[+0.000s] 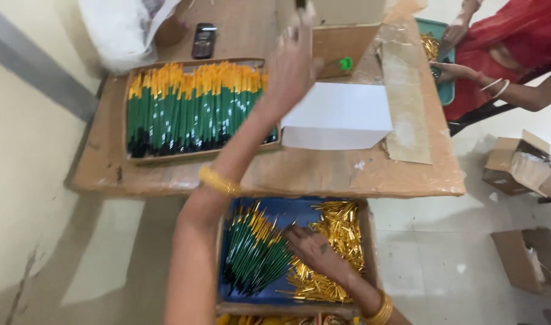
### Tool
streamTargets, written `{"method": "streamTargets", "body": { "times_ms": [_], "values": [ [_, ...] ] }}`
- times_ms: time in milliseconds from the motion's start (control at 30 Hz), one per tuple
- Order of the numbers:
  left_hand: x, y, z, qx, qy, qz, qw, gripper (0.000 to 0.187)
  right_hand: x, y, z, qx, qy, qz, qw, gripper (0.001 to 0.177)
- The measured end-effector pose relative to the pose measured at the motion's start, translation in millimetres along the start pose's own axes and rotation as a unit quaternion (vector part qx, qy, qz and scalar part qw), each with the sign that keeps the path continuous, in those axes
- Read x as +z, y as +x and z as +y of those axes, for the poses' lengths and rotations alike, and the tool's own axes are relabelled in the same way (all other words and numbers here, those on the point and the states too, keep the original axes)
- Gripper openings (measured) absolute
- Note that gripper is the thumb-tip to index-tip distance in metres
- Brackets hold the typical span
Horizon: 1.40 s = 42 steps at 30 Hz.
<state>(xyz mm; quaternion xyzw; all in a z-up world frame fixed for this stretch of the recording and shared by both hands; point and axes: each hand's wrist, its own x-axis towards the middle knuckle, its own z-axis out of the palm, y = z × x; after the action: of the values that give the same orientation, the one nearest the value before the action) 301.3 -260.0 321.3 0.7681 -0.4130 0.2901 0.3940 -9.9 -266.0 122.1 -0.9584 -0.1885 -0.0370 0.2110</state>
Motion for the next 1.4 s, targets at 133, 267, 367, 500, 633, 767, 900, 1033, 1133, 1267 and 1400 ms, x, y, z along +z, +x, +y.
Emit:
{"method": "streamTargets", "body": {
  "times_ms": [133, 267, 367, 500, 633, 767, 900, 1033, 1133, 1267, 1400],
  "values": [
    [121.8, 80.5, -119.1, 0.000, 0.103, -0.067, 0.992, 0.034, 3.0, -24.9, 11.7, 0.074, 0.100, 0.006, 0.992, 0.039],
    [107.9, 101.5, -123.2, -0.019, 0.084, -0.059, 0.995, 0.047, -14.1, -32.4, 12.2, 0.124, 0.164, -0.009, 0.979, 0.032],
    [75.2, 82.7, -102.9, -0.069, 0.097, -0.190, 0.975, 0.025, -9.2, -40.5, 16.6, 0.138, 0.213, -0.016, 0.967, 0.029],
    [43.1, 46.5, -49.7, 0.050, 0.138, -0.230, 0.962, 0.021, -17.7, -41.8, 11.8, 0.102, 0.243, -0.011, 0.965, 0.025],
    [41.5, 15.3, -14.6, 0.045, 0.207, -0.275, 0.938, 0.034, -28.7, -50.9, 27.8, 0.037, 0.220, 0.054, 0.973, 0.020],
    [53.0, -18.3, -14.9, 0.066, 0.235, -0.269, 0.932, 0.033, -69.0, -50.3, 66.7, -0.017, 0.103, 0.168, 0.980, 0.021],
    [52.2, -42.9, -11.5, 0.083, 0.229, -0.231, 0.942, 0.036, -163.0, -16.8, 110.5, 0.092, -0.084, 0.303, 0.945, 0.018],
    [36.7, -45.0, -5.6, 0.097, 0.239, -0.202, 0.945, 0.038, -276.3, 104.1, 146.3, 0.118, 0.047, 0.294, 0.947, 0.023],
    [30.9, -45.6, -2.0, 0.102, 0.222, -0.186, 0.952, 0.038, -266.3, 174.8, 267.1, 0.025, 0.146, 0.250, 0.957, 0.043],
    [24.7, -42.6, 1.9, 0.102, 0.215, -0.192, 0.952, 0.044, -233.6, 229.2, 331.6, 0.244, 0.219, 0.203, 0.923, 0.057],
    [32.7, -48.0, -6.4, 0.105, 0.206, -0.188, 0.955, 0.046, -218.7, 237.0, 323.3, 0.212, 0.055, 0.176, 0.960, 0.073]
  ]
}}
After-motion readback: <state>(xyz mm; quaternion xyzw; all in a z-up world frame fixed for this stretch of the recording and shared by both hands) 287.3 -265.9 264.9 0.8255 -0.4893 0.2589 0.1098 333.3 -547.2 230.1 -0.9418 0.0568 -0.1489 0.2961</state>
